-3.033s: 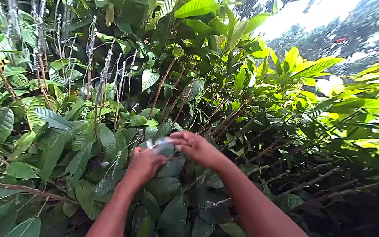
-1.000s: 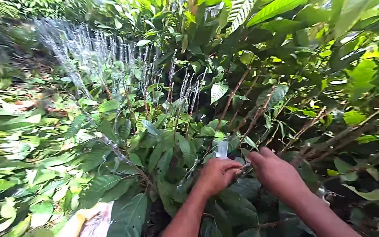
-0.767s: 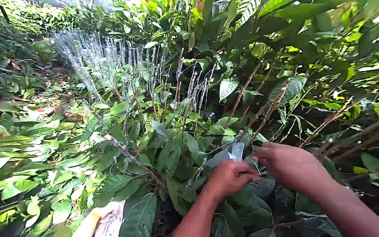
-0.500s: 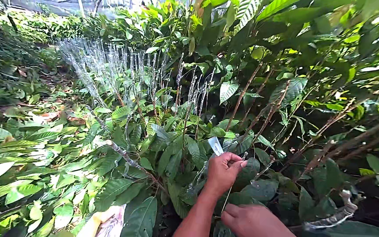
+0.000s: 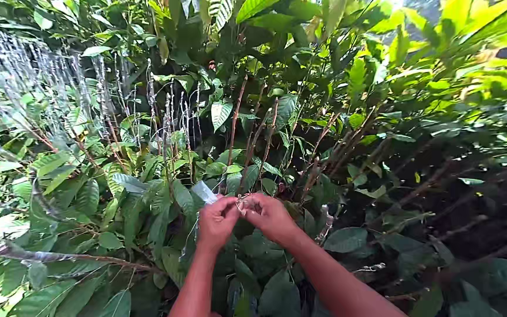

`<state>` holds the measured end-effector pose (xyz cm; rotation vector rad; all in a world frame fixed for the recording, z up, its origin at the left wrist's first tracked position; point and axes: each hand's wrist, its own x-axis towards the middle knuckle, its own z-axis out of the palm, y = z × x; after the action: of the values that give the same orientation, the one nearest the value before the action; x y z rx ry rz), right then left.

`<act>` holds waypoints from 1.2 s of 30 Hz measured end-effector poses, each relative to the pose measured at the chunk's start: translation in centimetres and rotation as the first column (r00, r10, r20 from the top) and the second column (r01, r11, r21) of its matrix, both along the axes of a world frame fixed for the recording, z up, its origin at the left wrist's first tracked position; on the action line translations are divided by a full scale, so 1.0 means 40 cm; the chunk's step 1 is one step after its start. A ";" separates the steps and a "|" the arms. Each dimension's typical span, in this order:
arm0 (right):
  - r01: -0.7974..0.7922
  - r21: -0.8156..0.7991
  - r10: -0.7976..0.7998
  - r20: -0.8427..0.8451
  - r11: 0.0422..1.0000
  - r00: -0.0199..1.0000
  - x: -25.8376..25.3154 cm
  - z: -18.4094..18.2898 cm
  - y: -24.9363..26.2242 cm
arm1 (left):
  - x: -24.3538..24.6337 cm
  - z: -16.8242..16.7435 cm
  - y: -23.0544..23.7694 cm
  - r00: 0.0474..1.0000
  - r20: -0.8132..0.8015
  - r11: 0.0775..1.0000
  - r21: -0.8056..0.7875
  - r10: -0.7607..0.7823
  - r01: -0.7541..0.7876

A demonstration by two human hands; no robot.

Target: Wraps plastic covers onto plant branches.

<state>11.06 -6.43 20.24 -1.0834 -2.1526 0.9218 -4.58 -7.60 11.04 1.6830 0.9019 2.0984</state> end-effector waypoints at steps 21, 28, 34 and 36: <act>-0.161 0.934 -0.040 0.183 0.318 0.982 0.022 -0.085 0.014 | -0.044 -0.003 -0.018 0.935 0.068 0.929 -0.113 -0.348 0.354; -0.178 0.741 0.135 0.118 0.647 0.984 0.087 0.000 -0.059 | -0.048 0.018 -0.022 0.972 0.214 0.988 -0.097 -0.098 0.121; -0.444 0.443 0.449 0.099 0.779 0.888 0.007 -0.095 -0.181 | -0.021 0.028 -0.020 0.959 0.278 0.987 -0.126 -0.058 0.096; -0.456 0.339 0.464 0.062 0.823 0.883 0.012 -0.085 -0.191 | -0.022 0.031 -0.021 0.948 0.310 0.986 -0.119 -0.073 0.115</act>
<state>11.56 -14.07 16.83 -0.3772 -2.4876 0.7016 -5.45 -8.45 12.26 1.2634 0.8277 2.1042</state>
